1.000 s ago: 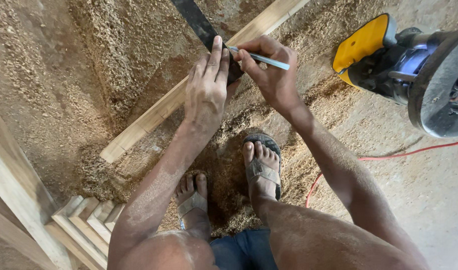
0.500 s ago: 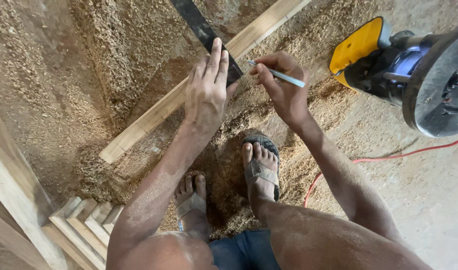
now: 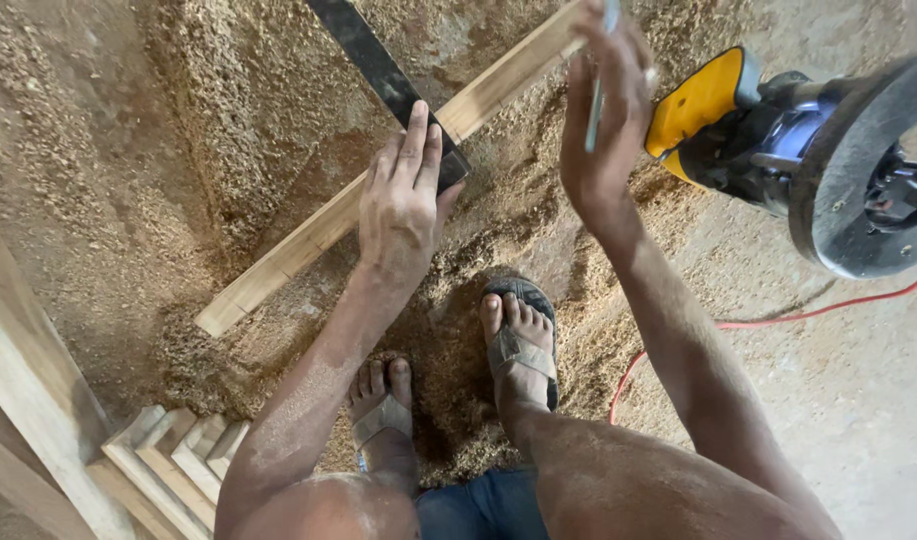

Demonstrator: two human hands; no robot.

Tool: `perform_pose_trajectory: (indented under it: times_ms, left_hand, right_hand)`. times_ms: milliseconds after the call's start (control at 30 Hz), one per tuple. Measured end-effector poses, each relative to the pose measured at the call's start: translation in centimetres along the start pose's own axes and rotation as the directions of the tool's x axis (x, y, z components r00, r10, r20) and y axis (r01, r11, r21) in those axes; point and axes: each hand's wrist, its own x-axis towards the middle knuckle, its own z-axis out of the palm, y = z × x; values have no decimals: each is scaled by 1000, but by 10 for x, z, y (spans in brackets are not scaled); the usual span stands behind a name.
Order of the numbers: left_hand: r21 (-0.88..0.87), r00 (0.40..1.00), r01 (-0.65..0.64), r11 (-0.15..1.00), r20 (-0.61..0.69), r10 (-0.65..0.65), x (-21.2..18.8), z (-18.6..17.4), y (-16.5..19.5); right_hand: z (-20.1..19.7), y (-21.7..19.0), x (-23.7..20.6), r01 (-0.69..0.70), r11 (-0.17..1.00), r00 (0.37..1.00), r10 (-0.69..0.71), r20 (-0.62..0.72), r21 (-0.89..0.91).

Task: The person kneels on a sawdust-covered floor and marks cutting lines on narrow wooden slats. They hold an L-square against each slat and draw a line with a pencil, then set the marked slat on a stack and pick up the next unmarked one, repeating the process.

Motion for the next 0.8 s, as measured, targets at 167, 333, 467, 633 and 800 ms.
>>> perform_pose_trajectory:
  times_ms: [167, 333, 467, 633, 800]
  left_hand:
    - [-25, 1000, -16, 1000, 1, 16, 1, -2, 2]
    - [-27, 999, -24, 999, -42, 22, -3, 2, -4]
    - [2, 999, -37, 999, -7, 37, -8, 5, -9]
    - [87, 999, -29, 996, 20, 27, -5, 6, -10]
    - [67, 999, -42, 997, -2, 42, -1, 6, -11]
  right_hand:
    - [12, 11, 30, -427, 889, 899, 396, 188, 167]
    - [13, 13, 25, -341, 922, 927, 298, 226, 183]
    - [10, 8, 12, -277, 950, 945, 242, 219, 146]
    - [15, 3, 4, -344, 925, 913, 289, 289, 162]
    - [14, -6, -6, -310, 941, 914, 256, 313, 135]
